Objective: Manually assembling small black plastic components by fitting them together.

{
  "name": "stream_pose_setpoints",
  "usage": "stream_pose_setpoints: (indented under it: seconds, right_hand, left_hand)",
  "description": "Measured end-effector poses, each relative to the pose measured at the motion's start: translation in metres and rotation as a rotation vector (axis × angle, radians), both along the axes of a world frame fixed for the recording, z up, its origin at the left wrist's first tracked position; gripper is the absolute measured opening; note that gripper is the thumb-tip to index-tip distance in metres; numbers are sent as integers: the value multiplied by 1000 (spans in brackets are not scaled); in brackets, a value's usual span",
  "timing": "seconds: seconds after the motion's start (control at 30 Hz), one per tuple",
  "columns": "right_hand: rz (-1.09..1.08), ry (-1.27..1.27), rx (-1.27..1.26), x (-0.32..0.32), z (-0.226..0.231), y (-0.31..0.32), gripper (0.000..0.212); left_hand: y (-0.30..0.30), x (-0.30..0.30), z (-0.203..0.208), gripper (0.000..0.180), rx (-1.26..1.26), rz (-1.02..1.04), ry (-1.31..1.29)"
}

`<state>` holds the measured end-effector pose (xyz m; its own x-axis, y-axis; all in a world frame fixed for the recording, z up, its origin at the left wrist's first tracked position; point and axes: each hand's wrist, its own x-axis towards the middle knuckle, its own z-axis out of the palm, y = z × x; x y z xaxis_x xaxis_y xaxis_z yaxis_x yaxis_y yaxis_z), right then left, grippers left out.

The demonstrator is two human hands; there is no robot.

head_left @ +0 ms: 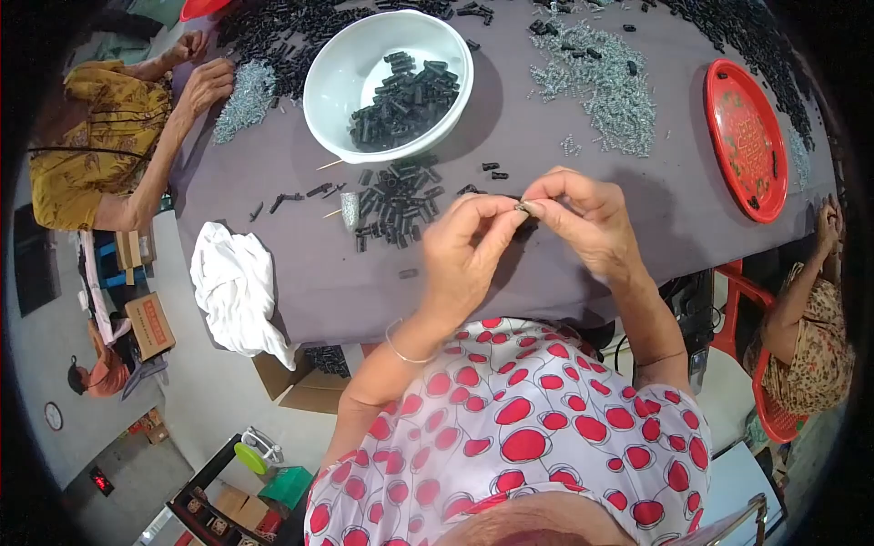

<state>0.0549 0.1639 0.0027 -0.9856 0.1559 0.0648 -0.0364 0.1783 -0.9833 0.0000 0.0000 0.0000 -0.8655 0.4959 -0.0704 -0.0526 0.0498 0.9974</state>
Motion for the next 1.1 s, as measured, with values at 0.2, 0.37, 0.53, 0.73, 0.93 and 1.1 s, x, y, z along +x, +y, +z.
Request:
stream_pose_setpoints:
  seconds: [0.2, 0.37, 0.53, 0.73, 0.93, 1.1]
  right_hand:
    - [-98, -130, -205, 0, -8, -2, 13]
    - [-127, -179, -290, 3, -9, -2, 13]
    - [-144, -177, -259, 4, -13, 1, 12]
    - [-242, 60, 104, 3, -18, 2, 8]
    - [-246, 70, 13, 6, -24, 6, 7]
    - [-251, 242, 184, 2, -28, 5, 8]
  left_hand:
    - [11, -12, -9, 17, -173, 8, 812]
    - [15, -13, -12, 19, -248, -23, 977]
    - [16, -17, -4, 11, -258, -85, 858]
    - [27, -17, -1, 6, -380, -104, 791]
    - [30, -19, -2, 7, -443, -129, 810]
    - [32, -28, -5, 7, -364, -97, 581]
